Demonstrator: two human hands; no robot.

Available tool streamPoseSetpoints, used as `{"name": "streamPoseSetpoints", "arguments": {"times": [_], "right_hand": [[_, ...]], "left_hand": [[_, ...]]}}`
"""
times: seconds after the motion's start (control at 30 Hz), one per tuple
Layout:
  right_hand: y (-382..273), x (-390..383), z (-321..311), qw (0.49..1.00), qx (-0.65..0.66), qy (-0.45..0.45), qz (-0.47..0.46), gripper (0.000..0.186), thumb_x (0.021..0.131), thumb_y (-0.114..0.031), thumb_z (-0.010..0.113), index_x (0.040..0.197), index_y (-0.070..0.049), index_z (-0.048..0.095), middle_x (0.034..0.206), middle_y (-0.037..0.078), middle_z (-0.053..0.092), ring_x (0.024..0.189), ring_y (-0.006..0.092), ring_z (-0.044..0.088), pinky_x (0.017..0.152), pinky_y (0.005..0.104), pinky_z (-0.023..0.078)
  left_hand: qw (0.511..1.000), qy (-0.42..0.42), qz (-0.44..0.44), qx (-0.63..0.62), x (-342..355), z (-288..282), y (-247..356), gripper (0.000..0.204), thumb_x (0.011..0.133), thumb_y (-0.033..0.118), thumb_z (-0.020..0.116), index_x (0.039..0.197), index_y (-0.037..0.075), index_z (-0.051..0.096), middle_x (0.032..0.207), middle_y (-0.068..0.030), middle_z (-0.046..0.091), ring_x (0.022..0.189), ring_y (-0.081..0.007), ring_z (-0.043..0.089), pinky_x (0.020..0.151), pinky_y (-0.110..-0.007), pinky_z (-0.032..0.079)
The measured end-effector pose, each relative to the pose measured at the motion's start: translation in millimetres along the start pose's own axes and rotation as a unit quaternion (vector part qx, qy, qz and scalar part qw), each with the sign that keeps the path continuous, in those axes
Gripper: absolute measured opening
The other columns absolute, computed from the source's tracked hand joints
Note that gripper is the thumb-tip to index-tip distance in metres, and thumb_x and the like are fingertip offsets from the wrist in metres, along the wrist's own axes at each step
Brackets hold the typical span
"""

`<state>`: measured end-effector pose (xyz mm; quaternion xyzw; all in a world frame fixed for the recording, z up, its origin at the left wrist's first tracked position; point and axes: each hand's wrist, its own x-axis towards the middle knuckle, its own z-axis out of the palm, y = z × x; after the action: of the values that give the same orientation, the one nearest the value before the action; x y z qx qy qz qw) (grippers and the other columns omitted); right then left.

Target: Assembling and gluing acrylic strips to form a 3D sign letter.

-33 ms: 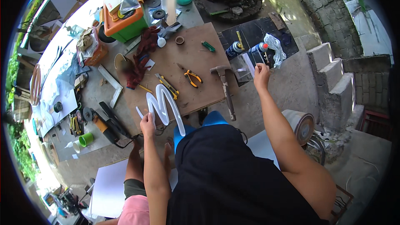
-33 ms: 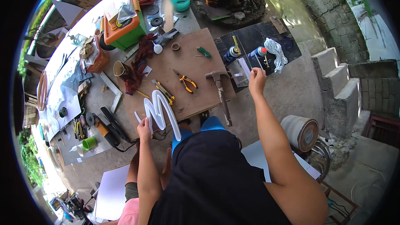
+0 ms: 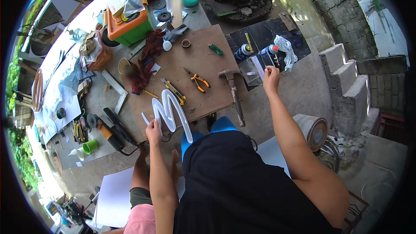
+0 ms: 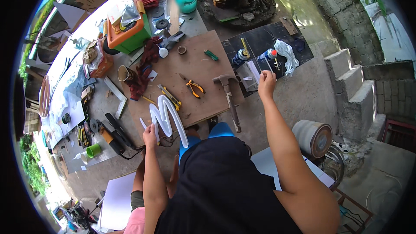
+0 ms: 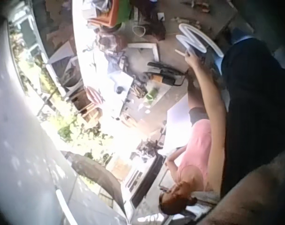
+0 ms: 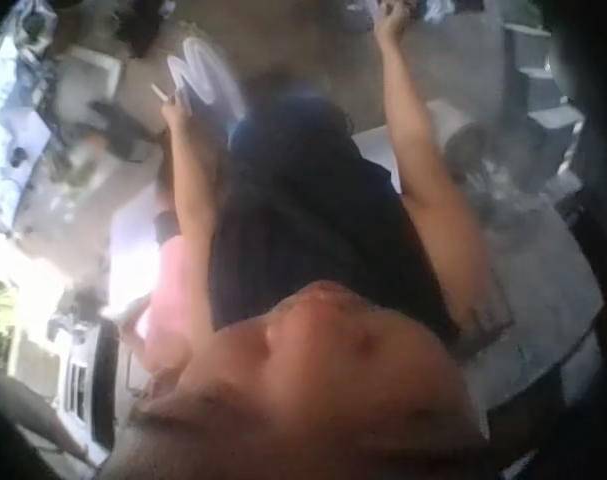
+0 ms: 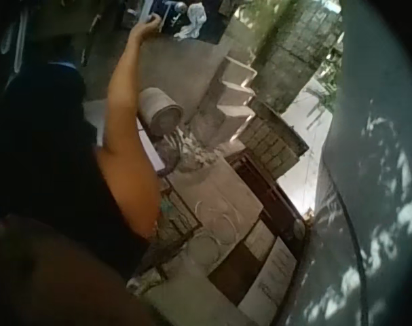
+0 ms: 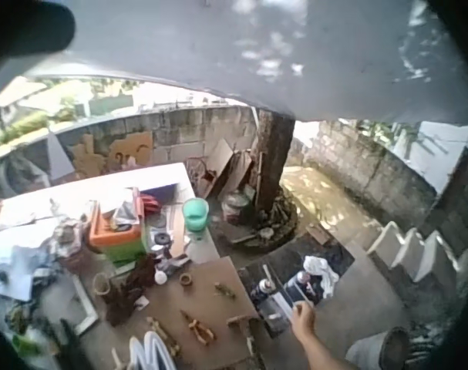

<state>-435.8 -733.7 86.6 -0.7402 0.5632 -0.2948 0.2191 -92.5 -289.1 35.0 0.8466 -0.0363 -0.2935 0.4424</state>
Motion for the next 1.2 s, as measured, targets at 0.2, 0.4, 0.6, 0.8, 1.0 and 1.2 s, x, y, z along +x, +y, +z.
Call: {"name": "streamPoseSetpoints", "arguments": {"times": [0.2,0.4,0.6,0.8,1.0,1.2], "right_hand": [[18,14,25,0.999,-0.030,0.037,0.005,0.012,0.084,-0.004,0.067,0.096,-0.003,0.064,0.091,0.012,0.060,0.088,0.0308,0.058,0.081,0.0417,0.047],[23,18,39,0.998,-0.042,0.035,-0.007,0.012,0.084,-0.004,0.066,0.096,-0.005,0.065,0.092,0.012,0.060,0.092,0.0317,0.057,0.084,0.0433,0.046],[26,17,42,0.998,-0.044,0.039,0.007,0.013,0.084,-0.005,0.066,0.096,-0.006,0.065,0.093,0.011,0.060,0.093,0.0320,0.057,0.084,0.0440,0.046],[18,16,45,0.997,-0.061,0.048,0.010,0.016,0.084,-0.007,0.067,0.099,-0.009,0.066,0.094,0.009,0.061,0.094,0.0315,0.057,0.084,0.0443,0.046],[19,16,44,0.995,-0.087,0.050,0.025,0.015,0.085,-0.011,0.067,0.100,-0.013,0.065,0.096,0.007,0.060,0.097,0.0309,0.057,0.083,0.0465,0.045],[20,16,48,0.994,-0.092,0.046,0.033,0.014,0.086,-0.013,0.067,0.099,-0.015,0.064,0.097,0.006,0.059,0.098,0.0303,0.057,0.080,0.0482,0.045]], "left_hand": [[0.999,-0.013,-0.018,-0.035,3,2,2,0.037,0.099,0.025,0.061,0.115,-0.008,0.065,0.099,-0.0088,0.070,0.088,-0.0134,0.063,0.081,-0.028,0.050],[0.997,-0.022,-0.037,-0.060,0,0,1,0.039,0.099,0.026,0.060,0.117,-0.009,0.064,0.101,-0.0093,0.069,0.090,-0.0135,0.063,0.082,-0.028,0.050],[0.996,-0.021,-0.051,-0.067,-1,1,9,0.039,0.099,0.026,0.060,0.118,-0.009,0.064,0.104,-0.0093,0.069,0.093,-0.0139,0.063,0.085,-0.028,0.049],[0.997,-0.027,-0.048,-0.060,4,-5,-6,0.039,0.099,0.025,0.061,0.118,-0.008,0.064,0.104,-0.0091,0.069,0.093,-0.0138,0.063,0.085,-0.028,0.049],[0.996,-0.023,-0.049,-0.066,5,-2,-6,0.039,0.099,0.026,0.061,0.118,-0.008,0.064,0.103,-0.0092,0.070,0.092,-0.0140,0.063,0.085,-0.028,0.050],[0.996,-0.026,-0.045,-0.073,5,-4,-10,0.038,0.099,0.025,0.061,0.117,-0.008,0.064,0.103,-0.0096,0.070,0.092,-0.0141,0.063,0.084,-0.028,0.050]]}}
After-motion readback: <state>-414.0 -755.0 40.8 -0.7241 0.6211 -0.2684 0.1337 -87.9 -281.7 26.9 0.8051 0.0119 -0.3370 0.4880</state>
